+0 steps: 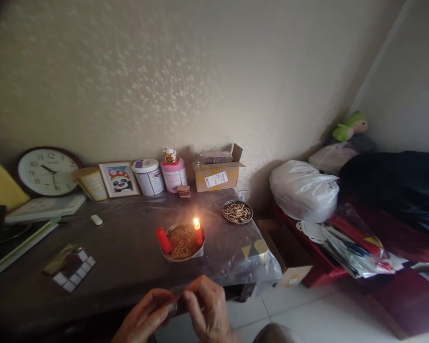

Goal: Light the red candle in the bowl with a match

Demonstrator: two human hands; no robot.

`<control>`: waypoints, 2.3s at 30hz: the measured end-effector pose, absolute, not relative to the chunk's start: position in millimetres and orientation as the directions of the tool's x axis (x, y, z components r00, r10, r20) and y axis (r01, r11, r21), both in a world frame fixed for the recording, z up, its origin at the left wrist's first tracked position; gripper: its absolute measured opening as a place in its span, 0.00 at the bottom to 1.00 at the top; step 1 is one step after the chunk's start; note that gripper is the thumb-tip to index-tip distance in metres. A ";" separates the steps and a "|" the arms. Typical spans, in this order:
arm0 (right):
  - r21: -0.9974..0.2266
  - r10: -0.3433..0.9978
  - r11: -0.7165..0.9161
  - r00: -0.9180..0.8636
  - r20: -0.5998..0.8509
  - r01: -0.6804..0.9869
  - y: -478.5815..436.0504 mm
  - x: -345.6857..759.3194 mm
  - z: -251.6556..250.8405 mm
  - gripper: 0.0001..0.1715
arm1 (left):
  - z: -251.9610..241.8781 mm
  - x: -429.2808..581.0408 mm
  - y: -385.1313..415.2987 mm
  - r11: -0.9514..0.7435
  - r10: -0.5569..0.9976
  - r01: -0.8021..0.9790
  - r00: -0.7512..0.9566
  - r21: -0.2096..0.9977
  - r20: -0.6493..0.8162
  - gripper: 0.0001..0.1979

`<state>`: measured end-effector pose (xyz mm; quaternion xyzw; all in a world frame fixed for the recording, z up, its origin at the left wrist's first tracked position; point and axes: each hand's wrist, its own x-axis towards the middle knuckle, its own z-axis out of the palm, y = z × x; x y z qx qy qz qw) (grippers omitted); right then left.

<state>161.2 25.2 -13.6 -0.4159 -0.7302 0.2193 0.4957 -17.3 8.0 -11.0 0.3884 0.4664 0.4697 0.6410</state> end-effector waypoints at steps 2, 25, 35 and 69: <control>-0.713 0.793 0.607 -0.217 0.569 0.351 19.5 155.4 -19.7 0.11 | -11.8 -15.0 6.4 0.205 0.975 -0.205 0.124 0.957 -0.183 0.18; -0.676 0.746 0.658 -0.405 0.529 0.330 27.4 160.0 -43.2 0.16 | -11.3 -17.2 2.6 -0.093 0.988 0.089 0.132 0.992 0.080 0.13; -0.642 0.716 0.692 -0.426 0.552 0.331 25.9 159.5 -33.1 0.15 | -5.3 -18.1 2.3 -0.108 0.981 0.035 0.165 0.994 0.101 0.15; -0.679 0.739 0.663 -0.417 0.529 0.314 21.0 154.6 -35.0 0.14 | -9.2 -17.2 -2.8 -0.170 0.976 0.077 0.153 0.982 0.157 0.14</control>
